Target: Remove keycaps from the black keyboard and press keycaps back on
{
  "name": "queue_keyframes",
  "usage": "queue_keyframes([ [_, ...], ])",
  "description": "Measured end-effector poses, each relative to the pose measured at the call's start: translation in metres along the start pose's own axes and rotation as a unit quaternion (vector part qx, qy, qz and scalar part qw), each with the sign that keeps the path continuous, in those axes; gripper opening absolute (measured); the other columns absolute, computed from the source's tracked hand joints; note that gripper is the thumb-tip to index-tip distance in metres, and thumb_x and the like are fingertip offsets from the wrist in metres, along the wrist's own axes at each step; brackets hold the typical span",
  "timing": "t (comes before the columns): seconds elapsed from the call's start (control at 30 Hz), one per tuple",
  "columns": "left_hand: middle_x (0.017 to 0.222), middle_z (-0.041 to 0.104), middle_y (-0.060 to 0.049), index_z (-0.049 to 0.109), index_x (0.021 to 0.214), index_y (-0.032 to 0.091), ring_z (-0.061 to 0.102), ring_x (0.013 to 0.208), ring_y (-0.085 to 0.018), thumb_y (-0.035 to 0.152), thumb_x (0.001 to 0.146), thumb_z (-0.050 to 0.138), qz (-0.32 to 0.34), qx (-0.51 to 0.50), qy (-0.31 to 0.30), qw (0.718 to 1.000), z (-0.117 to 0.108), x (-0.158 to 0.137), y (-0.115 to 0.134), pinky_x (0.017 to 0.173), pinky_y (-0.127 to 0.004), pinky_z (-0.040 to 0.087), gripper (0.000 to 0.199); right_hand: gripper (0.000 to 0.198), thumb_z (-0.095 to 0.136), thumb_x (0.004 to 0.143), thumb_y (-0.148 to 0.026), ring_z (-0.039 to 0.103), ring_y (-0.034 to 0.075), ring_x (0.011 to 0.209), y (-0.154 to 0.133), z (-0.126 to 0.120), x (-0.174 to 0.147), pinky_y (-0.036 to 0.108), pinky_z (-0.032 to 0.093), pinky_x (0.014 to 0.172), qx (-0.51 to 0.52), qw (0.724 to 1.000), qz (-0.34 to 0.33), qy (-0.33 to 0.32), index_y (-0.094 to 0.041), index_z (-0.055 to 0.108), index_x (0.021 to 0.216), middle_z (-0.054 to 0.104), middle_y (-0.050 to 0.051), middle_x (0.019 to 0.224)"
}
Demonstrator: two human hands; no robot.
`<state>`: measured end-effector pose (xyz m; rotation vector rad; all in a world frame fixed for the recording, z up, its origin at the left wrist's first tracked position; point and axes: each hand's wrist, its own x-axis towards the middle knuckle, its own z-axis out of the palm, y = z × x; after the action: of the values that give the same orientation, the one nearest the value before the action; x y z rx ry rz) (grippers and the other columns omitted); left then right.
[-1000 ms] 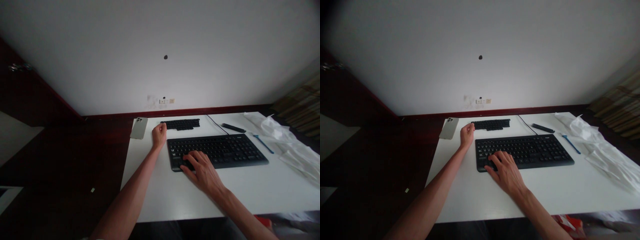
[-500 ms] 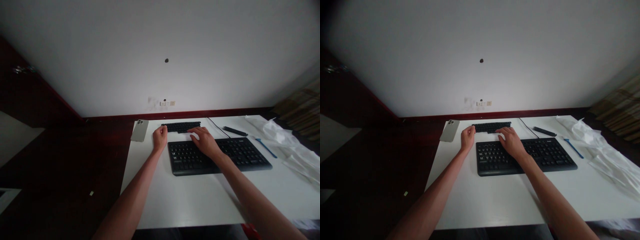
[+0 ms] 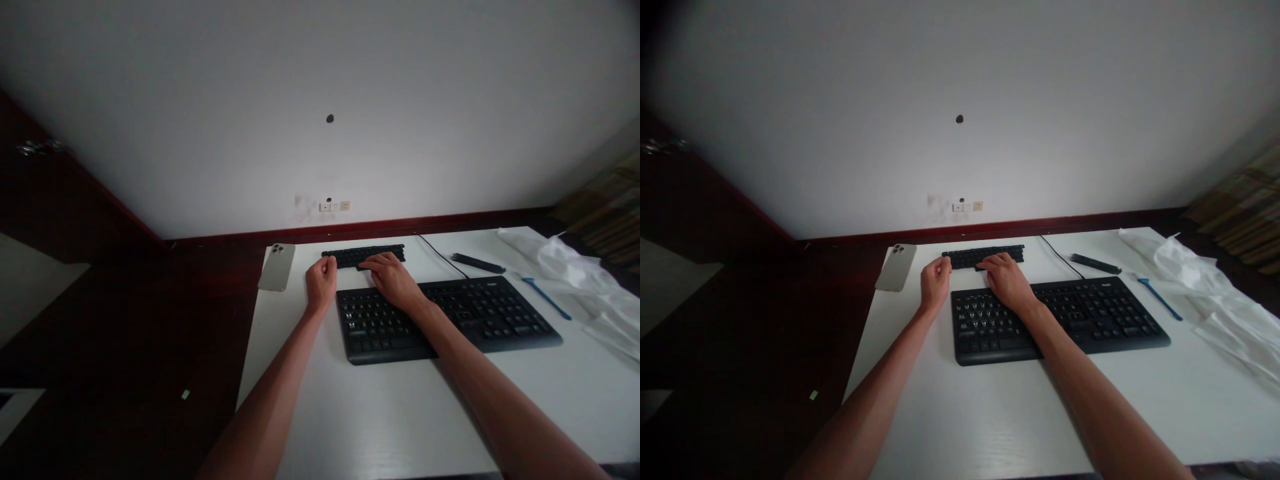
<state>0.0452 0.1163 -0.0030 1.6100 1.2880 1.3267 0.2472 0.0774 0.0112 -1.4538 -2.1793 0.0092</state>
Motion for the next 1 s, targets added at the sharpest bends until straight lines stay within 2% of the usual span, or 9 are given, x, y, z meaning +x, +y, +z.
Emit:
queue_keyframes([
  [0.2, 0.055, 0.038, 0.003, 0.042, 0.06, 0.02, 0.037, 0.057, -0.013, 0.043, 0.098, 0.044, 0.0, 0.004, -0.002, 1.0, -0.001, 0.0, 0.0, 0.057, -0.026, 0.026, 0.044, 0.033, 0.05, 0.093, -0.012, 0.058, 0.028, 0.105, -0.003, -0.002, 0.0, 0.048, 0.051, 0.097, 0.003, 1.0, -0.003, -0.007, -0.02, 0.076, 0.113, 0.074, 0.008, 0.111],
  [0.5, 0.054, 0.036, 0.003, 0.041, 0.059, 0.02, 0.036, 0.056, -0.012, 0.042, 0.097, 0.045, 0.001, 0.004, 0.002, 1.0, -0.001, 0.0, -0.001, 0.057, -0.026, 0.025, 0.044, 0.019, 0.061, 0.093, -0.021, 0.061, 0.029, 0.103, -0.009, -0.023, -0.011, 0.047, 0.053, 0.093, 0.007, 1.0, 0.006, -0.021, -0.021, 0.077, 0.103, 0.075, 0.007, 0.104],
  [0.73, 0.054, 0.038, 0.004, 0.044, 0.06, 0.02, 0.037, 0.056, -0.012, 0.041, 0.097, 0.046, -0.004, 0.008, -0.001, 1.0, -0.001, -0.001, 0.001, 0.056, -0.026, 0.025, 0.043, 0.039, 0.065, 0.085, -0.009, 0.061, 0.029, 0.108, -0.01, -0.022, -0.002, 0.048, 0.054, 0.094, 0.027, 0.999, 0.011, -0.032, -0.025, 0.073, 0.12, 0.076, 0.005, 0.111],
  [1.0, 0.054, 0.038, 0.004, 0.044, 0.059, 0.019, 0.038, 0.056, -0.012, 0.04, 0.097, 0.046, -0.002, 0.014, 0.001, 1.0, -0.002, 0.0, 0.002, 0.057, -0.027, 0.025, 0.043, 0.034, 0.066, 0.083, -0.007, 0.068, 0.026, 0.098, -0.015, -0.016, 0.006, 0.044, 0.056, 0.092, 0.007, 0.995, 0.056, -0.078, -0.024, 0.077, 0.11, 0.075, 0.007, 0.098],
])
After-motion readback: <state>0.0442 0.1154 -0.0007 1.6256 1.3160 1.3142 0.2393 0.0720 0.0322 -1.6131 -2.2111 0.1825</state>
